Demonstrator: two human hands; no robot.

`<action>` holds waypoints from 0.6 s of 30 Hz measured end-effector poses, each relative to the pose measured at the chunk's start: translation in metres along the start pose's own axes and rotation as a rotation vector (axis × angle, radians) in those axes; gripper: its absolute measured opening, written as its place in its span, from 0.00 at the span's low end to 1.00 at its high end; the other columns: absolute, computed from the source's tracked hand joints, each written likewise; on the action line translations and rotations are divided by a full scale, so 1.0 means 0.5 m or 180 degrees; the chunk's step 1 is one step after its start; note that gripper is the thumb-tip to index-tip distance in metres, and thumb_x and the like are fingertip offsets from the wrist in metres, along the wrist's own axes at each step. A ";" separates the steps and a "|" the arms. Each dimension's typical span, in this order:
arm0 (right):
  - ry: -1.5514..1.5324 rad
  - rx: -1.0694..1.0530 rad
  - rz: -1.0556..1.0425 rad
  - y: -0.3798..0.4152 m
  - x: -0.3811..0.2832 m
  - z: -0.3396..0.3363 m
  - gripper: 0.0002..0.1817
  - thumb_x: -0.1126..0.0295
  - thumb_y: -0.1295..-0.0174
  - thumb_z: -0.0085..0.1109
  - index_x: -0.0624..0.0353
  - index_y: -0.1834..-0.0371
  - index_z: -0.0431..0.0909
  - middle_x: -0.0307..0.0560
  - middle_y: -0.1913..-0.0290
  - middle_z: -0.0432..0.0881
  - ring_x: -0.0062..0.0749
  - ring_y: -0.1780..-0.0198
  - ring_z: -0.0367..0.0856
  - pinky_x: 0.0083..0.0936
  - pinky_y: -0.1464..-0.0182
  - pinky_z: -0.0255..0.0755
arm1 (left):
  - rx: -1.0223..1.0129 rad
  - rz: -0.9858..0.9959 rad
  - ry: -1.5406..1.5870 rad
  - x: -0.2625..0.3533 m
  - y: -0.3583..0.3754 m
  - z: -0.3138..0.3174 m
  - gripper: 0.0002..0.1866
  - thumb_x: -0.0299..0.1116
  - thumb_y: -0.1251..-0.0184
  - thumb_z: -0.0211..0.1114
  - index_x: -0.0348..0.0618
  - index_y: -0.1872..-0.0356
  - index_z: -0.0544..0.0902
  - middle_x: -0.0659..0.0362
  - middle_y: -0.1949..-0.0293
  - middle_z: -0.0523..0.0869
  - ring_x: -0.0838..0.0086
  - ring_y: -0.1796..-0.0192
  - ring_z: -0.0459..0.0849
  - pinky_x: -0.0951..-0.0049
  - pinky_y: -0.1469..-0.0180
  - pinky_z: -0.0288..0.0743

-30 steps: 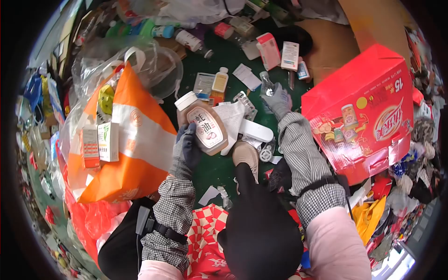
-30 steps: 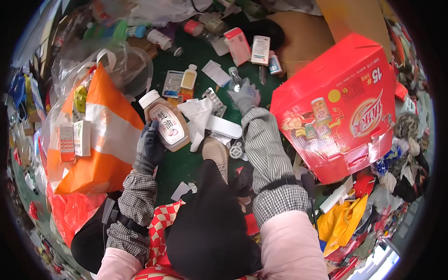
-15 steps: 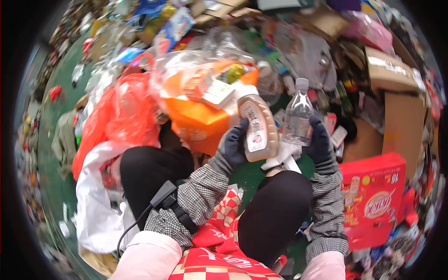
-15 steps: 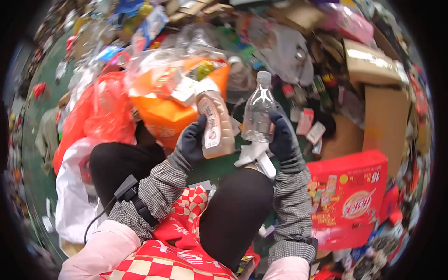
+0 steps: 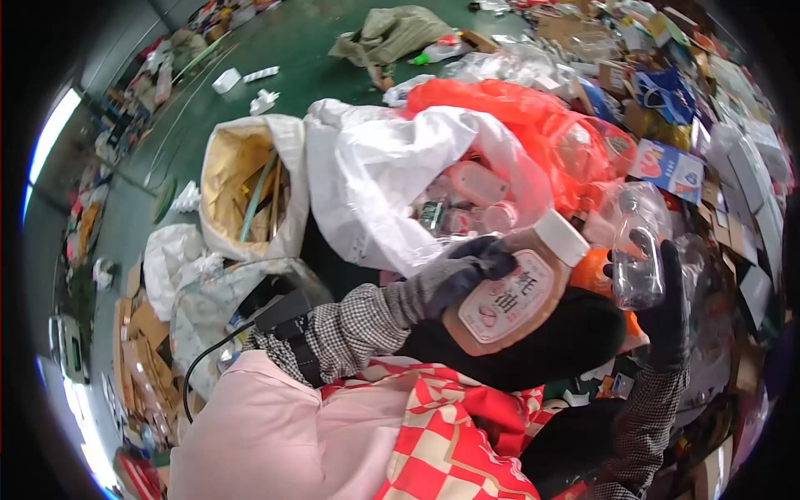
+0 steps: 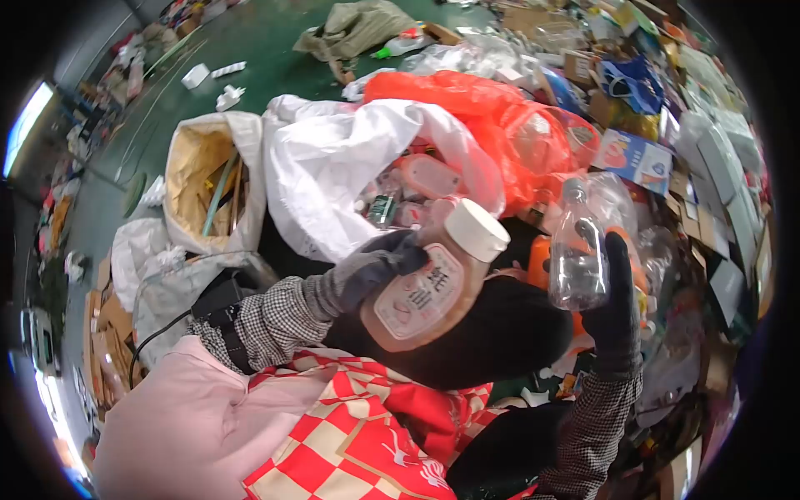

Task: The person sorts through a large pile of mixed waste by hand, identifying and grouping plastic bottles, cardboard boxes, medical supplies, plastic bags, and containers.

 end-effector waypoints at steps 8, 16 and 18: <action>-0.1926 -0.0513 0.1296 -0.182 -0.064 0.255 0.27 0.61 0.31 0.39 0.56 0.31 0.51 0.52 0.36 0.62 0.37 0.39 0.69 0.31 0.39 0.64 | 0.2967 -0.0143 -0.0174 -0.196 0.454 -0.504 0.12 0.34 0.41 0.65 0.43 0.58 0.76 0.61 0.64 0.80 0.77 0.62 0.79 0.76 0.57 0.74; -0.2434 -0.0012 0.1207 -0.045 0.083 -0.013 0.24 0.66 0.31 0.38 0.60 0.33 0.55 0.52 0.35 0.62 0.42 0.34 0.63 0.34 0.34 0.60 | 0.4624 0.0474 0.2001 -0.600 0.925 -0.957 0.19 0.35 0.37 0.60 0.39 0.48 0.74 0.53 0.57 0.80 0.67 0.56 0.80 0.68 0.53 0.75; -0.1730 0.0018 0.0977 0.000 0.106 -0.098 0.23 0.66 0.30 0.38 0.60 0.33 0.55 0.50 0.34 0.61 0.40 0.33 0.62 0.33 0.33 0.59 | 0.5236 0.0150 0.1560 -0.540 0.956 -0.936 0.20 0.35 0.37 0.60 0.39 0.46 0.72 0.53 0.55 0.78 0.66 0.55 0.79 0.68 0.52 0.74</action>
Point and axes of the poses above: each hand's wrist, its own y-axis away from the middle knuckle, its own z-axis out of the palm, x = y × z, the point moved 7 cm from there along -y, towards the middle knuckle
